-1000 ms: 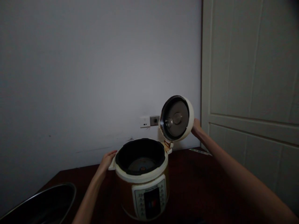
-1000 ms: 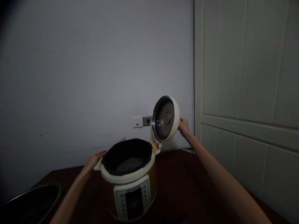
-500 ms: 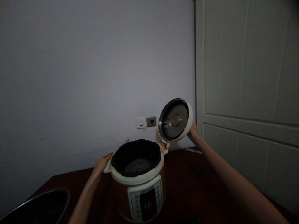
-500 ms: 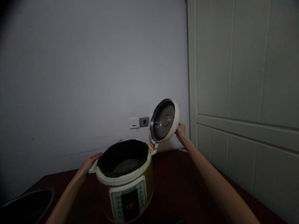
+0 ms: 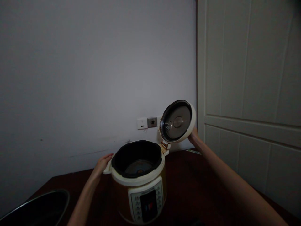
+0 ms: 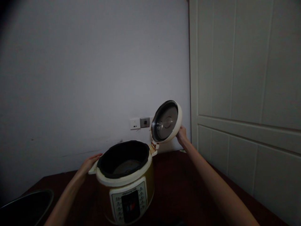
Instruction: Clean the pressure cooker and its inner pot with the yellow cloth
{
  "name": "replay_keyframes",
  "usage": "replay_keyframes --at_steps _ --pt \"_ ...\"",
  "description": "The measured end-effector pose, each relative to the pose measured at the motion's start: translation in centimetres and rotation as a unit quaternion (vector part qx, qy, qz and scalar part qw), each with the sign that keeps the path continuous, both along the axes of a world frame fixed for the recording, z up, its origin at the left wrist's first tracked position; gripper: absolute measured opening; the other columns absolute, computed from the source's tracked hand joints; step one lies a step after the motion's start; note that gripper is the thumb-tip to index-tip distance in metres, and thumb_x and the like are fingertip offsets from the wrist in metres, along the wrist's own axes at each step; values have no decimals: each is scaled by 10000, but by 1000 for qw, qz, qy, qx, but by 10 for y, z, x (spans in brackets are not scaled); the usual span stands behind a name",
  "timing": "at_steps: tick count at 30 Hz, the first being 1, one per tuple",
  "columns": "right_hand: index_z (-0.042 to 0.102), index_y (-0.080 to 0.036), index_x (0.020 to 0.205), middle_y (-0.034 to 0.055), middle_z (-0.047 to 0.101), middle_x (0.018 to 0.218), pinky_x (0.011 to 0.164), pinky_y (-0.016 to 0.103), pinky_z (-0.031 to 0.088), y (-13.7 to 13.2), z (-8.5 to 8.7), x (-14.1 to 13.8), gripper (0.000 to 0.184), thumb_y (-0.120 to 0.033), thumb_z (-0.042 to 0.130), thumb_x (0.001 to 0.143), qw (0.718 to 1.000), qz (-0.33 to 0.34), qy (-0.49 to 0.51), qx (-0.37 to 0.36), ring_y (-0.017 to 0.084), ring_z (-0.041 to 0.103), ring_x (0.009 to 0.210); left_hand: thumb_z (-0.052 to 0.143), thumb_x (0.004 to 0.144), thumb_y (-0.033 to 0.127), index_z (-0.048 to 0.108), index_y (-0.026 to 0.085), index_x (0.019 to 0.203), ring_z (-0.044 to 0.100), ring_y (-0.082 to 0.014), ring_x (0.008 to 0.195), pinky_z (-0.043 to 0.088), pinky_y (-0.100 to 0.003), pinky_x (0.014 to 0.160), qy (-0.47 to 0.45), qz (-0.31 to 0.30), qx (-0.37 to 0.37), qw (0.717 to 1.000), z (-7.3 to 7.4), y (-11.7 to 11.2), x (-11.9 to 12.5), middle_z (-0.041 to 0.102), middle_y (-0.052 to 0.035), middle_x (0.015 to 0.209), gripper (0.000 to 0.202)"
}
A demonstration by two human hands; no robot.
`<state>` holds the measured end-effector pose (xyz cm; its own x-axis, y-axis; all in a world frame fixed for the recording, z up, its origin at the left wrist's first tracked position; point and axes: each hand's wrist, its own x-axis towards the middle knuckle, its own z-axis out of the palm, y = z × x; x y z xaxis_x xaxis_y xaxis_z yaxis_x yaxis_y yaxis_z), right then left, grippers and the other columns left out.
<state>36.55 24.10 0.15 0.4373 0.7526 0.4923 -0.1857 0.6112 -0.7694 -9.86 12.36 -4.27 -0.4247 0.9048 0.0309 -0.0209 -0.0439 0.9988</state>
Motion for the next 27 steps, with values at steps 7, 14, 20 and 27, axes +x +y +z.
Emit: replay_keyframes --at_steps 7,14,20,27 --pt "591 -194 733 -45 576 567 545 223 441 -1 -5 -2 232 -357 595 567 999 2 31 -14 119 528 591 598 735 73 702 120 842 641 -163 561 486 -251 582 12 -9 -1 1000 1 0 -1 707 -36 640 156" --pt "588 -179 757 -50 572 570 478 190 397 -5 -10 -3 272 -376 608 571 998 25 31 -50 91 474 514 565 752 67 682 99 890 633 -154 530 490 -246 570 -15 -10 -4 1000 1 2 -1 703 -35 622 184" --pt "589 -209 871 -12 642 694 508 222 473 -23 -16 3 319 -449 601 661 994 68 36 -82 117 566 557 554 780 79 673 103 958 639 -158 529 486 -242 530 -9 -11 -3 1000 3 -4 4 712 -36 645 215" --pt "621 -201 898 57 697 852 565 246 545 -73 -57 -8 204 -329 617 739 971 138 110 -161 150 663 684 521 792 65 678 111 977 661 -161 561 511 -244 572 -12 -10 -8 1000 5 -6 6 710 -30 629 247"
